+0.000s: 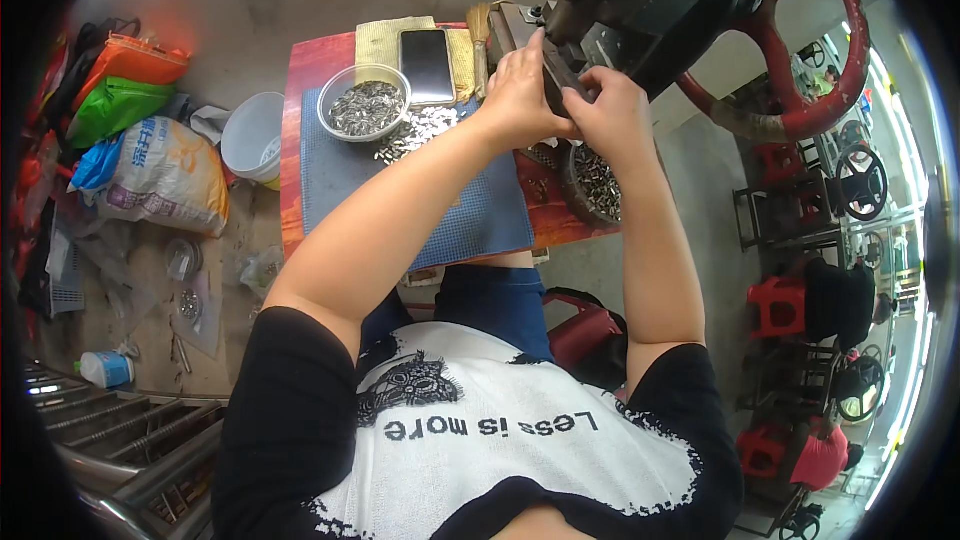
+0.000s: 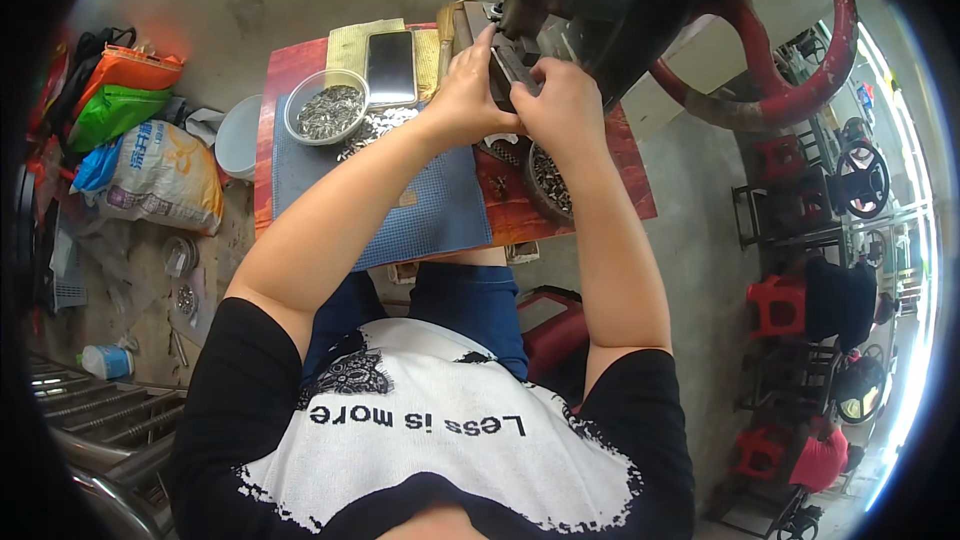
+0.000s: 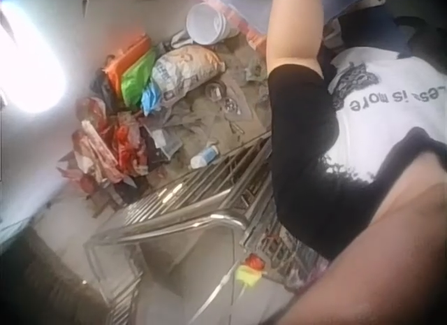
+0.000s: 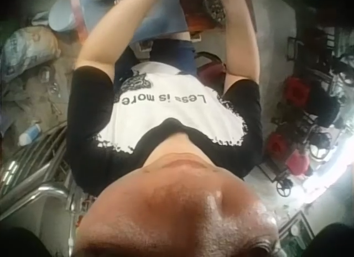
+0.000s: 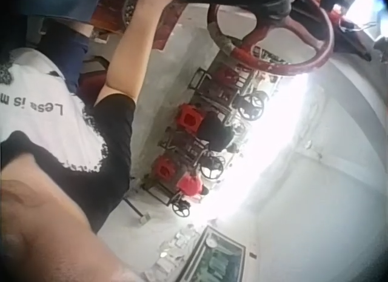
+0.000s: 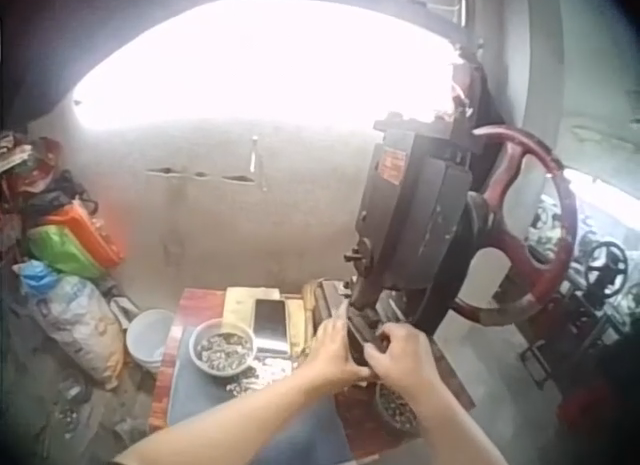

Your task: Assembling small decorative metal components onto a strip and securing them using a manual press.

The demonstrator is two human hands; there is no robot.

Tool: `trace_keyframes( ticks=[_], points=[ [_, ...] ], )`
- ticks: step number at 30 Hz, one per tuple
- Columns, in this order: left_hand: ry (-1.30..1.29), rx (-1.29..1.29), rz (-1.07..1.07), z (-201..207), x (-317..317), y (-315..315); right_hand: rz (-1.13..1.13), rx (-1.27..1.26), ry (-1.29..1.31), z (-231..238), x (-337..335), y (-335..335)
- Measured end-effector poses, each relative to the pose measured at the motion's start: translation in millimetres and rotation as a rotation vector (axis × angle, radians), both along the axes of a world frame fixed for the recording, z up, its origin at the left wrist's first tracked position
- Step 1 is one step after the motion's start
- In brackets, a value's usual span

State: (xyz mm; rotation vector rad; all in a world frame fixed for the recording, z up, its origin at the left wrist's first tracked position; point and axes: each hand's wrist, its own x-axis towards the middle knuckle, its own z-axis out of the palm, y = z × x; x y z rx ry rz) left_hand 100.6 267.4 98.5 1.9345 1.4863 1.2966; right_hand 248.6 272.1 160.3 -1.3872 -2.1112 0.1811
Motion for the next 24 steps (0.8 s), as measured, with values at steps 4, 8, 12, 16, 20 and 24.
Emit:
trace_keyframes(
  ticks=[4, 8, 12, 16, 20, 24],
  points=[
    [-0.024, 0.042, 0.05, -5.1, 5.7, 6.5, 0.006, -0.051, -0.016, 9.0, -1.0, 0.2],
    [-0.016, 0.097, 0.086, -6.0, 5.4, 3.9, 0.045, -0.17, 0.166, 8.4, 11.3, 13.0],
    [0.049, 0.153, 0.081, -7.7, 6.1, 1.9, -0.092, -0.057, 0.038, -17.4, 24.9, 45.9],
    [0.02, 0.107, 0.086, -5.6, 4.6, 1.1, 0.072, -0.281, 0.226, -35.0, 33.0, 65.0],
    [-0.001, 0.101, 0.085, -1.7, 4.9, -1.7, 0.001, -0.259, 0.134, -36.4, 29.2, 59.2],
    [0.017, 0.064, 0.079, 0.9, 6.3, -0.9, -0.03, -0.183, 0.114, -38.4, 31.6, 56.2]
  ],
)
